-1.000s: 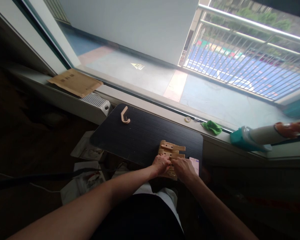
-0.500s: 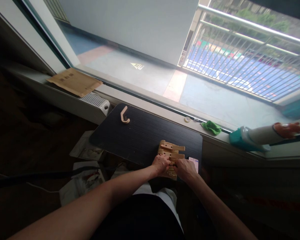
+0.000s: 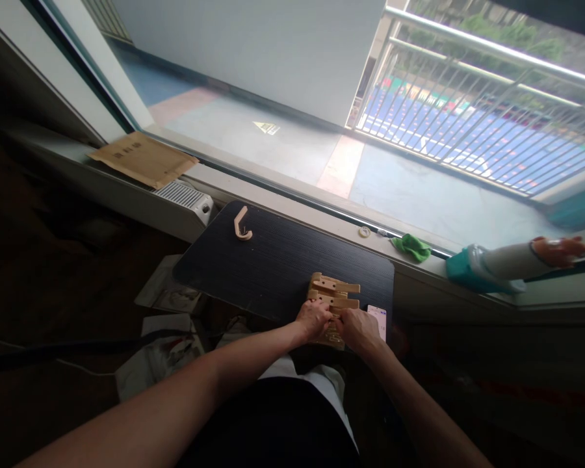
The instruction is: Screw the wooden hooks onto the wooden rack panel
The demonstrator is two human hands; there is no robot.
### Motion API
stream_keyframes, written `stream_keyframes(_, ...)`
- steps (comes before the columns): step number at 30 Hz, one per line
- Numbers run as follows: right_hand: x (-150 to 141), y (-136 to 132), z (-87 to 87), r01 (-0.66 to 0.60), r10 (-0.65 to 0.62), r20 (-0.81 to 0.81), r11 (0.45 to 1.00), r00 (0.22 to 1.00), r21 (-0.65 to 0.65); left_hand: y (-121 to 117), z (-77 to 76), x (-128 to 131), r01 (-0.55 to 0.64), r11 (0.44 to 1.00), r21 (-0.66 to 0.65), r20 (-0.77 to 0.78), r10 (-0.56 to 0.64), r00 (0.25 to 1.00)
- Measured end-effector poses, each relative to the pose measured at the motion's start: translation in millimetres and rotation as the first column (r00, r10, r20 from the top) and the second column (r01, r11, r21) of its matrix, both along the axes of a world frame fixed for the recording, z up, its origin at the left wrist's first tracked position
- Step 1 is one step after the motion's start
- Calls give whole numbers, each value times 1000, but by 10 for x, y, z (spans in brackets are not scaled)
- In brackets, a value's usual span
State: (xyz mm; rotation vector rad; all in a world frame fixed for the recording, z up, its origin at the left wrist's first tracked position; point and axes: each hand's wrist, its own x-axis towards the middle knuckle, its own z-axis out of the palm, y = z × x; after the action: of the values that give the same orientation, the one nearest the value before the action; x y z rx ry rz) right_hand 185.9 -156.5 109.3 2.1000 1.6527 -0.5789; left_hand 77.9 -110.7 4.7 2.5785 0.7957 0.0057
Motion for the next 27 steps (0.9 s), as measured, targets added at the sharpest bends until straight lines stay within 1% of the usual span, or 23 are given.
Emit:
stream_keyframes(2,11,13,67,-115,115,-9,993,993,8,-1,-11,2,-5,1000,2,2,5,1000)
stream_keyframes(4,-3,32,113,-235,235,-38,972,971,16,-4,-23,5,-4,1000,5,4,4,1000)
stream_keyframes(6,-31,49,114,-290,290,-64,957,955,4,-8,-27,7,0,1000,1,0,0,1000)
stream_keyframes(7,-44,54,96,-280,279,-66,960,958,-2,-8,-25,7,2,1000,-4,-2,-2,1000)
stream_keyframes(8,-54,55,70,-243,243,-58,970,968,-5,-8,-19,7,1,1000,-8,-3,-1,1000)
stream_keyframes(10,-56,49,8,-124,124,-30,992,992,4,-3,0,6,0,1000,-16,-2,0,1000)
stream_keyframes(12,-35,38,-36,-2,2,-6,1000,1000,18,4,22,2,3,1000,-23,-1,-3,1000)
stream_keyframes(14,-3,33,-39,58,-58,6,998,998,11,9,39,-2,8,1000,-28,-3,-8,1000)
stream_keyframes(16,17,37,-1,27,-26,-9,1000,1000,4,11,45,-4,9,1000,-27,-6,-9,1000)
stream_keyframes(18,9,49,57,-88,89,-47,996,995,19,9,41,-3,3,1000,-18,-9,-3,1000)
stream_keyframes(20,-31,65,101,-217,218,-76,976,973,31,6,31,0,-4,1000,-13,-8,4,1000)
stream_keyframes(22,-85,78,108,-291,291,-79,957,954,11,5,21,1,-13,1000,-15,-2,13,1000)
stream_keyframes(24,-125,84,80,-270,269,-68,963,961,-2,5,10,0,-21,1000,-17,1,21,1000)
stream_keyframes(25,-132,84,58,-227,227,-59,974,972,2,6,5,-1,-20,1000,-16,2,20,1000)
stream_keyframes(27,-113,76,8,-104,104,-42,995,994,11,7,-1,-5,-4,1000,-9,6,4,1000)
